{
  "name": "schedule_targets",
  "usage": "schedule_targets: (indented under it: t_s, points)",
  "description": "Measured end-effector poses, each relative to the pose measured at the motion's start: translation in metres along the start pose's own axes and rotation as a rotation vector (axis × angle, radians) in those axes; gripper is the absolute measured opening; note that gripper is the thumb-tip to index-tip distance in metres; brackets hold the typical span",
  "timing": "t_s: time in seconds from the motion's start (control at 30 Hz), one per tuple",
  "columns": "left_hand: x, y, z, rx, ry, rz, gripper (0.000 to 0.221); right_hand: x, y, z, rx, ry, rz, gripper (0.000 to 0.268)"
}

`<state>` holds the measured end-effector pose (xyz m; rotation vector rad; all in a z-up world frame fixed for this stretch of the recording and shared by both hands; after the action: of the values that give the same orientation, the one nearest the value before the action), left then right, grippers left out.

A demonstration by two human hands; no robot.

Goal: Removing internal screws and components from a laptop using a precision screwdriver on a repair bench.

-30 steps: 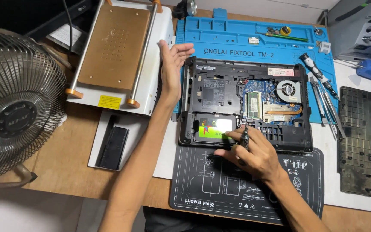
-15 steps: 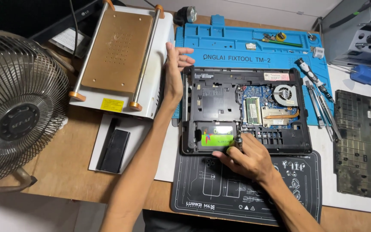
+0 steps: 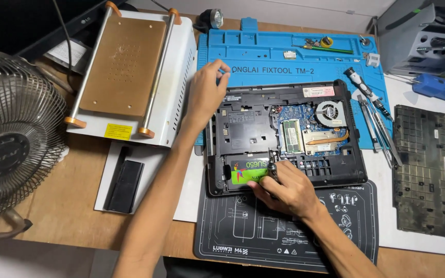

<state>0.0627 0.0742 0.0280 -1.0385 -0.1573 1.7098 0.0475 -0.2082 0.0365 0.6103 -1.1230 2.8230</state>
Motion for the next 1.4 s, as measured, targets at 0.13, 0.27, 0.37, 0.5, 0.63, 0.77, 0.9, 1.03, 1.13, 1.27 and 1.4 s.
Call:
schedule_targets:
  t_s: [0.13, 0.27, 0.37, 0.5, 0.63, 0.77, 0.9, 1.03, 1.13, 1.27, 1.4]
  points:
    - [0.005, -0.027, -0.017, 0.1, -0.056, -0.008, 0.007, -0.003, 0.004, -0.001, 0.018, -0.008, -0.011, 0.027]
    - [0.012, -0.041, -0.036, 0.244, -0.158, 0.01, 0.016, -0.009, 0.006, -0.003, 0.054, -0.005, -0.046, 0.024]
    - [0.034, -0.04, -0.059, 0.298, -0.176, 0.039, 0.018, -0.01, 0.005, 0.0, 0.091, -0.005, -0.072, 0.023]
    - [0.045, -0.045, -0.069, 0.335, -0.192, 0.043, 0.019, -0.01, 0.005, -0.003, 0.1, -0.012, -0.055, 0.025]
    - [0.05, -0.06, -0.068, 0.298, -0.169, 0.061, 0.019, -0.011, 0.004, -0.002, 0.125, -0.011, -0.076, 0.024]
    - [0.049, -0.074, -0.062, 0.275, -0.159, 0.169, 0.026, -0.001, -0.002, 0.004, 0.138, -0.001, 0.01, 0.028]
    - [0.049, -0.081, -0.062, 0.217, -0.07, 0.151, 0.022, 0.003, -0.007, 0.008, 0.131, 0.01, 0.015, 0.03]
    - [0.047, -0.069, -0.054, 0.166, 0.028, 0.169, 0.018, 0.006, -0.011, 0.01, 0.165, 0.024, 0.003, 0.028]
    - [0.024, -0.052, -0.031, 0.077, 0.08, 0.061, 0.049, 0.01, -0.008, 0.005, 0.219, 0.074, 0.04, 0.043]
    - [0.004, -0.013, -0.002, -0.042, 0.253, 0.16, 0.036, 0.001, 0.009, -0.016, 0.29, 0.154, -0.015, 0.035]
    - [-0.008, 0.01, 0.002, -0.1, 0.477, 0.328, 0.042, 0.003, 0.014, -0.02, 0.229, 0.198, -0.022, 0.033]
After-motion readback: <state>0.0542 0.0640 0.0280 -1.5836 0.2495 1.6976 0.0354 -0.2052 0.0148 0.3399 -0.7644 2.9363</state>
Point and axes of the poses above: each hand's wrist, its own y-axis away from the middle knuckle, its own z-axis out of the back of the hand, x = y × z, the point moved 8 cm from there along -y, towards the middle knuckle, and after that the axes turned 14 degrees about -z, right-handed, at the moved point
